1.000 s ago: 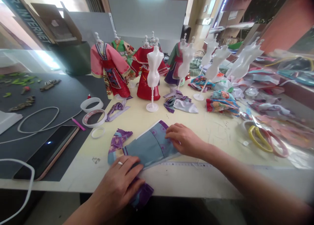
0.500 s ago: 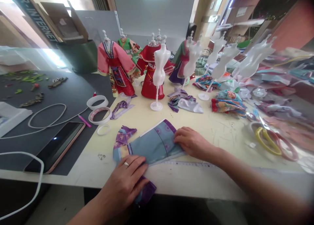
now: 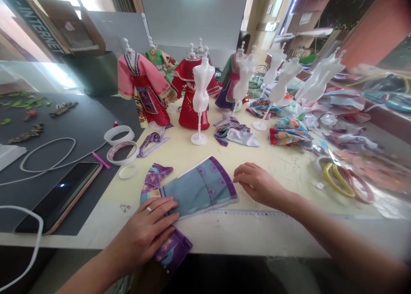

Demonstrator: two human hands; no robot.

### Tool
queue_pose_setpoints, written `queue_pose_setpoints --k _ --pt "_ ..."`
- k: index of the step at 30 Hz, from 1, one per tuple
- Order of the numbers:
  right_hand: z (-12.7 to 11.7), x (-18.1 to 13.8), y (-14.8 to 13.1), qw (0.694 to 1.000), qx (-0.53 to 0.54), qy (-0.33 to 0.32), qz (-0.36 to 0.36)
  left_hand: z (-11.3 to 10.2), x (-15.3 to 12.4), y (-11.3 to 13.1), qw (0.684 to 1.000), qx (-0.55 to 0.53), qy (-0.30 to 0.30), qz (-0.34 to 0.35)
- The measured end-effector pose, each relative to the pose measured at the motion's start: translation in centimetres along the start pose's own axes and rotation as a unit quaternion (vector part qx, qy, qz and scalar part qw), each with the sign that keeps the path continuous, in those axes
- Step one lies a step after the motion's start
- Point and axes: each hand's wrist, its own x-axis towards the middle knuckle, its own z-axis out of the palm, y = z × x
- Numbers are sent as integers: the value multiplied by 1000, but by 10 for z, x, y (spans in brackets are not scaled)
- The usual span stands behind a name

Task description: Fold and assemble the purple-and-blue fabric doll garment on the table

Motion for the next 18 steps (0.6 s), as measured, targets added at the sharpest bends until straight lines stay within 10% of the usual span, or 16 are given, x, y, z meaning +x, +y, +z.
queue_pose_setpoints --k 18 --pt "21 64 -18 994 -46 -55 -78 4 29 11 996 16 24 -88"
